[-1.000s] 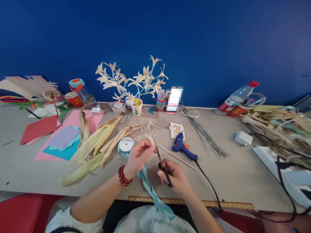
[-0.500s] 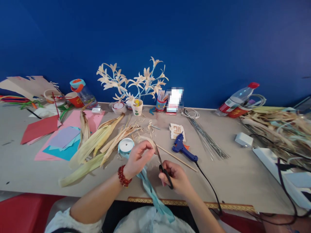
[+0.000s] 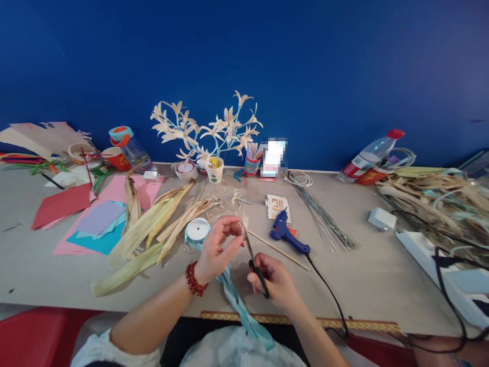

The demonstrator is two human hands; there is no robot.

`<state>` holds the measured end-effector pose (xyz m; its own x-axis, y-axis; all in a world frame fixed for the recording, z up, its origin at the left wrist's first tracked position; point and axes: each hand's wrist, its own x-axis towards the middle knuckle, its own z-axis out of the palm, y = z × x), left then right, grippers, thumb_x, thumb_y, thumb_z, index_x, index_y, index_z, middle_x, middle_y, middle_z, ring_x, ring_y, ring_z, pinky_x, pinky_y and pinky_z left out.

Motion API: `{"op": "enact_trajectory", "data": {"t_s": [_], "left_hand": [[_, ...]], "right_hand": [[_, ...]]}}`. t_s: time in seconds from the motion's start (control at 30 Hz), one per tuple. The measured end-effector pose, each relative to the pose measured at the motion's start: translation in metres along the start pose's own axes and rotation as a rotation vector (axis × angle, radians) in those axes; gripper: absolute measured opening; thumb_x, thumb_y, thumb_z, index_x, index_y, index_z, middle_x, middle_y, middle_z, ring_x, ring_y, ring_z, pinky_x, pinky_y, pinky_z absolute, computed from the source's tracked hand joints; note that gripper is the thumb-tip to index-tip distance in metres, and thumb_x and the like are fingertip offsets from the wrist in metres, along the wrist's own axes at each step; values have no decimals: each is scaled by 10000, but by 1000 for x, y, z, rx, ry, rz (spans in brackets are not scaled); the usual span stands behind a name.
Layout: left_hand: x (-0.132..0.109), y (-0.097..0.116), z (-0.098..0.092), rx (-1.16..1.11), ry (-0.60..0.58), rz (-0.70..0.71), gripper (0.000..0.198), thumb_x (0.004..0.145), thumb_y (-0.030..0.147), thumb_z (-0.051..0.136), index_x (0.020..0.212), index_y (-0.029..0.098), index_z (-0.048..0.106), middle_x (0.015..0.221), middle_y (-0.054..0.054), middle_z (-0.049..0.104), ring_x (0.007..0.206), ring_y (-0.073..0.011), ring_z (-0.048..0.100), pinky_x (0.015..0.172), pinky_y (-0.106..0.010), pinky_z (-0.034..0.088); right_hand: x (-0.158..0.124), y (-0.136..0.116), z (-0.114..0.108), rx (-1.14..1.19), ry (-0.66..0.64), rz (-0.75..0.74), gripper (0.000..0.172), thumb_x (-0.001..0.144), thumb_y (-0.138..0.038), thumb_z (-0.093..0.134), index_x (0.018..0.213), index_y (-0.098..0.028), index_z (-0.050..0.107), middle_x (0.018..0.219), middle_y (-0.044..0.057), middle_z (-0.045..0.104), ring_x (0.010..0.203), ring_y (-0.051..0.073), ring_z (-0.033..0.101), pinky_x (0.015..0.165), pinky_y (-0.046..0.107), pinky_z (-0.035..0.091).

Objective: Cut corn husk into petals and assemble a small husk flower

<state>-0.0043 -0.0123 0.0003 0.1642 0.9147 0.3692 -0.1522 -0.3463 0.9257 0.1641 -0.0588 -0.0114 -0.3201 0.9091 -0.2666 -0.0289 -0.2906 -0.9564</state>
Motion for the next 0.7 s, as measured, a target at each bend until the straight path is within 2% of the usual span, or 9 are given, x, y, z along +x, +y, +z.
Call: {"op": "enact_trajectory", "data": {"t_s": [0.27, 0.37, 0.57, 0.7], "left_hand": [[0, 4, 2, -39, 32, -67, 330, 884, 203, 572, 1197, 216, 469, 884, -4, 565, 709, -110, 618, 694, -264, 499], [-1, 3, 3, -30, 32, -52, 314, 887, 194, 567, 1189, 208, 480, 859, 0, 560, 706, -108, 611, 700, -267, 497], [-2, 0, 6, 15, 67, 9, 457, 880, 163, 576, 1302, 221, 409, 836, 2, 572, 720, -124, 620, 731, -298, 497], [-2, 1, 6, 57, 75, 20, 468, 879, 154, 580, 1311, 219, 413, 833, 0, 585, 725, -124, 623, 741, -298, 498]], "right_hand": [[1, -3, 3, 20, -5, 0, 526, 642, -600, 756, 660, -215, 400, 504, -74, 472, 431, 71, 407, 448, 198, 307], [2, -3, 3, 29, -15, -6, 547, 623, -627, 757, 662, -214, 400, 502, -73, 472, 432, 70, 403, 446, 196, 307], [3, -2, 5, 46, -8, -25, 570, 610, -663, 746, 665, -217, 396, 490, -78, 452, 431, 72, 396, 446, 199, 315], [3, -1, 6, 52, -3, -43, 564, 623, -661, 740, 666, -217, 394, 485, -78, 443, 439, 77, 403, 452, 201, 312]]}}
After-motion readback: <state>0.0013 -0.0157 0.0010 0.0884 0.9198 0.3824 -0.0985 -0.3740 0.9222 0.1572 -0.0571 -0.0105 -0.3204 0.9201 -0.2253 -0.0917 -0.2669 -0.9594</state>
